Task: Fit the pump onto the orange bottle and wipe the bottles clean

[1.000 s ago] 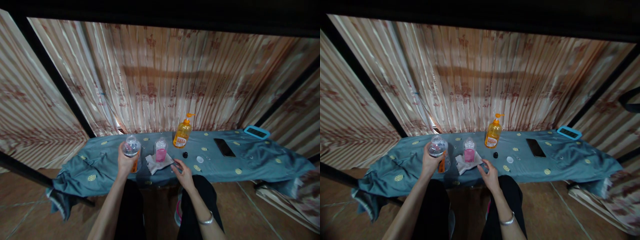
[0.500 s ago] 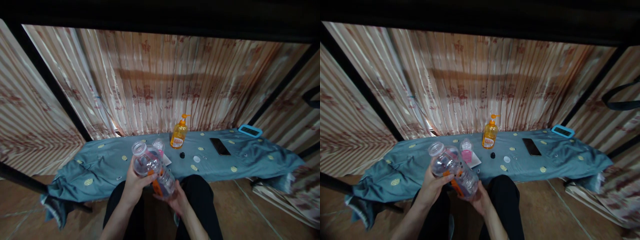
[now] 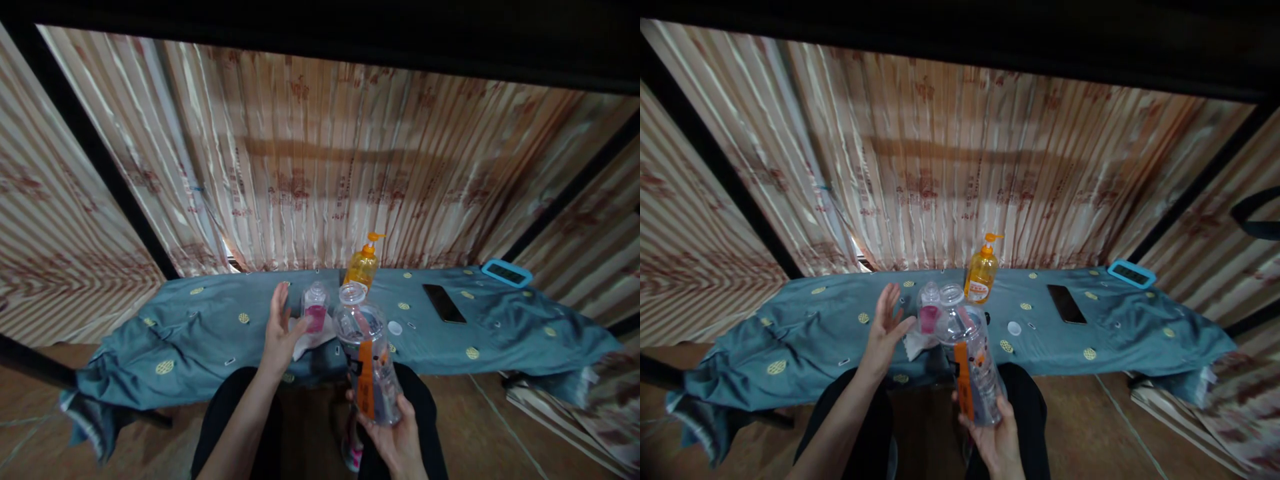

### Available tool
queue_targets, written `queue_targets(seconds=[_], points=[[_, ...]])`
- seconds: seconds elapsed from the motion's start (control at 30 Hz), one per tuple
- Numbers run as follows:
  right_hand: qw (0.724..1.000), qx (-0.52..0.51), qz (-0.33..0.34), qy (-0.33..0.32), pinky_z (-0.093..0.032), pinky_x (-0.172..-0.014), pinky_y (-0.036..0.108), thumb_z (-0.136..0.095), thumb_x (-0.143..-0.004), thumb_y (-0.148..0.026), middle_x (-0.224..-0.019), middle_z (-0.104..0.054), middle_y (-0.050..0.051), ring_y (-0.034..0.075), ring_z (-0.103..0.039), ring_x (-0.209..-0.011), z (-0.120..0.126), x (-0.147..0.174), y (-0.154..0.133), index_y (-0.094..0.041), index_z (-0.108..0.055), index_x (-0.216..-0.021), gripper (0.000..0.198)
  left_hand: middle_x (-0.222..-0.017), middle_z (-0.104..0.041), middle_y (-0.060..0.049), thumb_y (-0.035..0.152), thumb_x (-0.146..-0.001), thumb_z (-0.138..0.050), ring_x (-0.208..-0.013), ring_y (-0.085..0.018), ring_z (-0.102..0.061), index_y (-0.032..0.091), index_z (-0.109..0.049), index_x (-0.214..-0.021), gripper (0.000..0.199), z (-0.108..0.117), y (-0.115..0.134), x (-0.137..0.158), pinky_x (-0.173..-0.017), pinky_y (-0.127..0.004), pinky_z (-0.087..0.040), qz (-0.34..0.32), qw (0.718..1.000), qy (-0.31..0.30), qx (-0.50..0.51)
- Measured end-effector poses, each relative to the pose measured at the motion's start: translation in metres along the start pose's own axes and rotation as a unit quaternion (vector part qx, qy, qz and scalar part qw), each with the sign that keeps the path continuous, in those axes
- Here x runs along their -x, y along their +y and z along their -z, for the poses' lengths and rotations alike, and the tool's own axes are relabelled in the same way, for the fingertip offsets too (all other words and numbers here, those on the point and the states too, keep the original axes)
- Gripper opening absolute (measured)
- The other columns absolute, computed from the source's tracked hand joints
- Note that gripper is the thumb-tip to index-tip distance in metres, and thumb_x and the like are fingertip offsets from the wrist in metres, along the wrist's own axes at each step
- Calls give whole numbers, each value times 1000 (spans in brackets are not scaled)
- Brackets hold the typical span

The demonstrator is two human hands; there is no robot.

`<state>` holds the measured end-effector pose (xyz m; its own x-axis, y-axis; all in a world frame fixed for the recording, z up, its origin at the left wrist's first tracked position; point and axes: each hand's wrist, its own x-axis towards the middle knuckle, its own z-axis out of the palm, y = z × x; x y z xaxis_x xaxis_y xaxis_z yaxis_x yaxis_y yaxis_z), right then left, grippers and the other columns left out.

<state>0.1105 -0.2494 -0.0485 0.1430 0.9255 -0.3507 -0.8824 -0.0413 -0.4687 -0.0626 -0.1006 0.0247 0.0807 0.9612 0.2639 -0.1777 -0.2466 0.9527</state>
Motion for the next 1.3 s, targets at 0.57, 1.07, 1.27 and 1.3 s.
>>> queue_targets(seconds=[0.57,1.07,1.27,1.3], points=[[995,47,48,75,-61,-65,39,-89,-54,-42,-99,-78,4,32,-75,-86,18,0,-14,-36,-77,-94,42,-114,-68,-8,25,-67,-80,-109,-27,-64,21,-62,-114,51,-10,-62,-48,-97,-42,-51,-82,977,-18,-194],[975,111,91,172,-62,-58,36,-93,-42,-43,-87,-79,6,27,-76,-75,-6,9,-18,-25,-77,-82,47,-122,-64,-9,20,-66,-79,-117,-30,-59,22,-60,-117,54,-15,-65,-41,-104,-47,-46,-116,968,-46,-220],[971,126,96,178,-63,-62,37,-93,-44,-43,-90,-79,5,26,-76,-77,-3,15,-22,-25,-76,-84,47,-119,-67,-7,21,-69,-75,-114,-28,-60,22,-60,-117,50,-16,-68,-42,-102,-45,-47,-116,966,-55,-225],[971,128,95,177,-63,-62,37,-93,-45,-43,-91,-79,6,27,-76,-78,-4,16,-22,-25,-76,-85,47,-119,-67,-7,21,-70,-74,-114,-28,-61,22,-59,-117,50,-16,-68,-42,-101,-44,-48,-116,966,-57,-224]])
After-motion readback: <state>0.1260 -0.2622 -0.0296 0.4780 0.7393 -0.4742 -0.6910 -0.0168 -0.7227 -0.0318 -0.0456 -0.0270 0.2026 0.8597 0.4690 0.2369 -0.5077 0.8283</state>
